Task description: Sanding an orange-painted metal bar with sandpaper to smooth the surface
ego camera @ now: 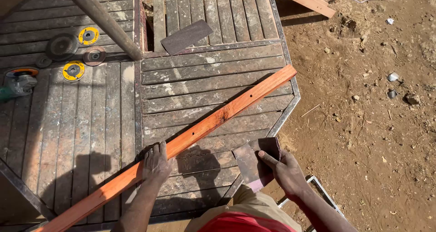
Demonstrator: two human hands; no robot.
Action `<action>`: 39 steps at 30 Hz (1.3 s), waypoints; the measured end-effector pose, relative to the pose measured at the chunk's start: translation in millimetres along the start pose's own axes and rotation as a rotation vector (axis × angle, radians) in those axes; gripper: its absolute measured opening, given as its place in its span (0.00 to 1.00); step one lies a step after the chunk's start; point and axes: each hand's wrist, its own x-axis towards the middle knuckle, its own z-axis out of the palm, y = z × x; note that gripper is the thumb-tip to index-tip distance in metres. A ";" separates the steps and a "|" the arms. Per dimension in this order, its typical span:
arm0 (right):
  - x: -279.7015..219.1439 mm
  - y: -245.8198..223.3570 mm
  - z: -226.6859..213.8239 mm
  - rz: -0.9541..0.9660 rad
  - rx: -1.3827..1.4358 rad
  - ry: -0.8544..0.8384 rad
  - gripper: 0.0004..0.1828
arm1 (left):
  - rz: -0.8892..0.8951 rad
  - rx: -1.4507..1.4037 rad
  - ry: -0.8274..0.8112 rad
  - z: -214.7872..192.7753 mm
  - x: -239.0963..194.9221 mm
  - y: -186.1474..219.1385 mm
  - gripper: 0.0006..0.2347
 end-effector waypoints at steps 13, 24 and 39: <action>3.7 15.2 42.2 0.024 -0.138 -0.038 0.13 | 0.046 -0.990 0.142 -83.5 -184.3 103.1 0.30; -40.4 -4.7 84.0 0.095 -0.368 -0.217 0.16 | -0.398 -1.355 -0.105 -123.7 -209.3 120.1 0.28; -36.5 -10.7 62.1 -0.148 -0.583 -0.416 0.11 | 0.415 -0.932 0.094 -124.2 -231.8 133.2 0.17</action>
